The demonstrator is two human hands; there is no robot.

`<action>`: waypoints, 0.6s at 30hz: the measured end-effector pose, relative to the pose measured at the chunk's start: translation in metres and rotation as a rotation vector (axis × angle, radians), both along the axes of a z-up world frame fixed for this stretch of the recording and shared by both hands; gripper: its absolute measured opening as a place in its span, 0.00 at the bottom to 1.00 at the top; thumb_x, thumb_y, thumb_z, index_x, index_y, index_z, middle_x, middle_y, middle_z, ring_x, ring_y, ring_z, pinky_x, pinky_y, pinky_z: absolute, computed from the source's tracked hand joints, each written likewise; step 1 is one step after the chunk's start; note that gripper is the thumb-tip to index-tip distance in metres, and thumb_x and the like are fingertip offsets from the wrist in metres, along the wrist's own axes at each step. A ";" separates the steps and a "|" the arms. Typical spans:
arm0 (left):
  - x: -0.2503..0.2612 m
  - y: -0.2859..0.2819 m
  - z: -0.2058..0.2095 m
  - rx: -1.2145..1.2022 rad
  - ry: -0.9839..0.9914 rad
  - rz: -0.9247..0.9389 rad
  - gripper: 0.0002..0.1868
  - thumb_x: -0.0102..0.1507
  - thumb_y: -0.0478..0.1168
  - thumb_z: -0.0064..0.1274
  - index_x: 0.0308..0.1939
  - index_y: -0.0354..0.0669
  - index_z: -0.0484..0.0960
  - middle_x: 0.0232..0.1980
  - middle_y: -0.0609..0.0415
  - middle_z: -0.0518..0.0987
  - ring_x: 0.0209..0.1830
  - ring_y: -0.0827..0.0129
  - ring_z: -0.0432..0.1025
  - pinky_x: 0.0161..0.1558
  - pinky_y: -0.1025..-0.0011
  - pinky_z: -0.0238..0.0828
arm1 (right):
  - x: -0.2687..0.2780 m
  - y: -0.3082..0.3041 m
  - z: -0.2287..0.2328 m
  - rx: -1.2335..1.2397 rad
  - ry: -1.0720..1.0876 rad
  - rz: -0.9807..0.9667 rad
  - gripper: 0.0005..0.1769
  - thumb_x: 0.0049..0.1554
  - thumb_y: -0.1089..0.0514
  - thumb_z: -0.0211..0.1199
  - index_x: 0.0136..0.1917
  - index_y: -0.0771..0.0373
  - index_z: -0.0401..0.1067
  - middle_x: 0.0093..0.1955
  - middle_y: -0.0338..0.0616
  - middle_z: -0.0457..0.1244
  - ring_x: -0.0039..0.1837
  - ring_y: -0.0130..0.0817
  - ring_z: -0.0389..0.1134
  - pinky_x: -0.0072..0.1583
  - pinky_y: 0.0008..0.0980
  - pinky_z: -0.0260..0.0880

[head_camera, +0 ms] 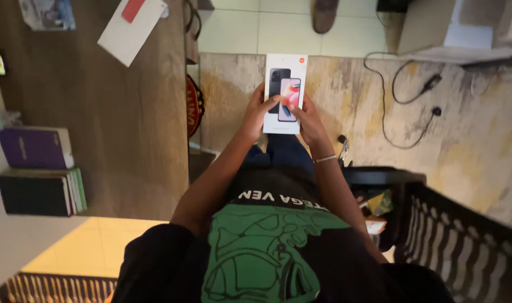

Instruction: The person unboxes a set of headphones, removes the user manual and other contents from the packaging, and then places a phone box and a receipt into a desk drawer.

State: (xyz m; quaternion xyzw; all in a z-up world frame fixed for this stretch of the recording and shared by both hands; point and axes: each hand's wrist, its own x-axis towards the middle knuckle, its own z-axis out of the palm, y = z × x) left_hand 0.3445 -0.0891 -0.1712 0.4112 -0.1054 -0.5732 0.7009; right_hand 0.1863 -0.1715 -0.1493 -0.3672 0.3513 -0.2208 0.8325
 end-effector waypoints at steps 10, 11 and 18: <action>0.043 -0.086 0.010 0.091 0.069 0.265 0.29 0.66 0.35 0.57 0.70 0.36 0.66 0.59 0.48 0.77 0.56 0.65 0.75 0.55 0.65 0.75 | 0.073 -0.122 0.002 0.014 0.047 0.233 0.28 0.61 0.59 0.64 0.72 0.65 0.61 0.63 0.41 0.66 0.62 0.29 0.68 0.62 0.32 0.72; 0.048 -0.093 0.009 0.098 0.073 0.297 0.29 0.65 0.35 0.57 0.70 0.36 0.66 0.59 0.49 0.76 0.56 0.66 0.74 0.55 0.65 0.75 | 0.082 -0.132 0.003 -0.003 0.058 0.252 0.28 0.61 0.59 0.66 0.72 0.66 0.62 0.62 0.41 0.66 0.62 0.28 0.68 0.62 0.31 0.72; 0.079 -0.123 -0.016 0.189 -0.097 0.439 0.31 0.66 0.38 0.57 0.72 0.39 0.64 0.59 0.52 0.78 0.57 0.71 0.73 0.58 0.70 0.72 | 0.142 -0.179 -0.010 -0.054 0.113 0.421 0.33 0.54 0.61 0.73 0.69 0.65 0.63 0.57 0.39 0.66 0.56 0.27 0.68 0.57 0.30 0.73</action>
